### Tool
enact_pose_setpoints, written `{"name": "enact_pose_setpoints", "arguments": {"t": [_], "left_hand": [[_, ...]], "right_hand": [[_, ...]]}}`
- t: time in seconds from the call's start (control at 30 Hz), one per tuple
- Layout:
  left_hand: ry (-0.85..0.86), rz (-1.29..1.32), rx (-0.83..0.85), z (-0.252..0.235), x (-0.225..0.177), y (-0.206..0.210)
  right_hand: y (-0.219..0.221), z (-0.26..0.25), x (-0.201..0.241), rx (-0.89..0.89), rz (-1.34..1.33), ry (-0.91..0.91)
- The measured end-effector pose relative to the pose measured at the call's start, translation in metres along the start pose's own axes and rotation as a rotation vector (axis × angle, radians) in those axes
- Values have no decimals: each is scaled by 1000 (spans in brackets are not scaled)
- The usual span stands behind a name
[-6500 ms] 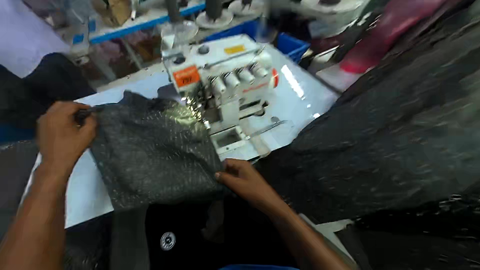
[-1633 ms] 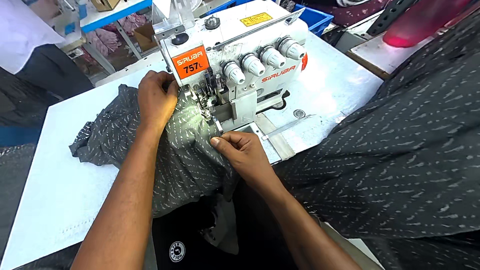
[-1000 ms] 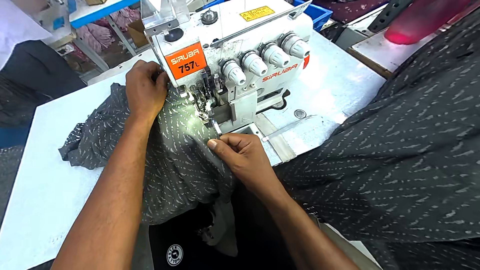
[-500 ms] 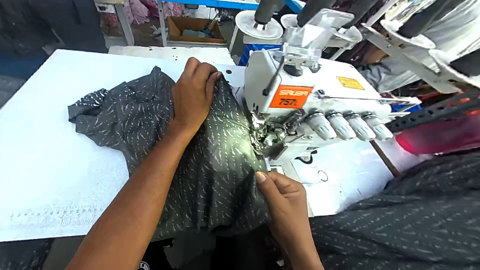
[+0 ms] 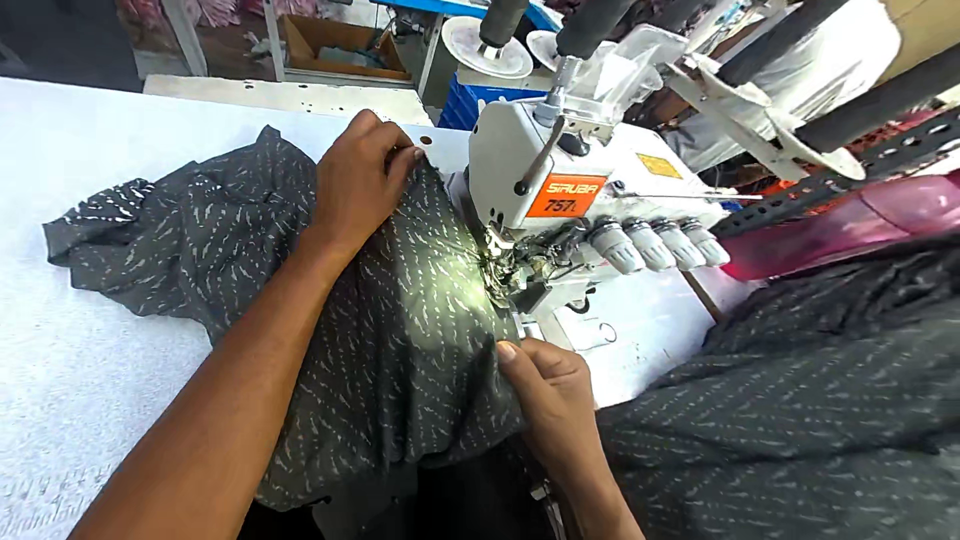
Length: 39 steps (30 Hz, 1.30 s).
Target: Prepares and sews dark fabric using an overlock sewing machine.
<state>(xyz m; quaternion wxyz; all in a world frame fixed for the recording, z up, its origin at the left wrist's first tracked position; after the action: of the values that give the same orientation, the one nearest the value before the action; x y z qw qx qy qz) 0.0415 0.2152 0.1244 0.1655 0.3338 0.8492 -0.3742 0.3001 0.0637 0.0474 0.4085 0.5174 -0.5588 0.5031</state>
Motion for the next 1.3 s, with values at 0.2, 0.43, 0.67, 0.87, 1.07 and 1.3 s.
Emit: {"name": "enact_pose_setpoints", "arguments": {"t": [0.2, 0.43, 0.67, 0.87, 1.07, 1.3], "left_hand": [[-27, 11, 44, 40, -79, -55], [-35, -38, 468, 131, -114, -9], [90, 160, 622, 109, -91, -11], [152, -158, 449, 120, -134, -23], [18, -81, 488, 117, -131, -1], [28, -232, 618, 119, -117, 7]], "right_hand": [[-1, 10, -9, 70, -12, 15], [2, 34, -24, 310, -440, 190], [-6, 57, -26, 263, -180, 221], [-27, 44, 10, 34, 532, -164], [3, 12, -8, 266, -137, 74], [1, 32, -11, 341, -305, 103]]}}
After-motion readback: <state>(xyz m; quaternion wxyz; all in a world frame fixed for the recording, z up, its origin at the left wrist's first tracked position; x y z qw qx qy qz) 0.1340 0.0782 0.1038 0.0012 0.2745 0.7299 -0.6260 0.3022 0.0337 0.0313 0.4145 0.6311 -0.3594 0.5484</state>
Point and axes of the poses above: each hand's wrist, its own z-axis away from the middle knuckle, its own y-axis out of the palm, x = y × z, the point moved 8 cm from there along -z, towards the middle knuckle, and after that the axes turned 5 degrees about z, right-handed, at the moved point
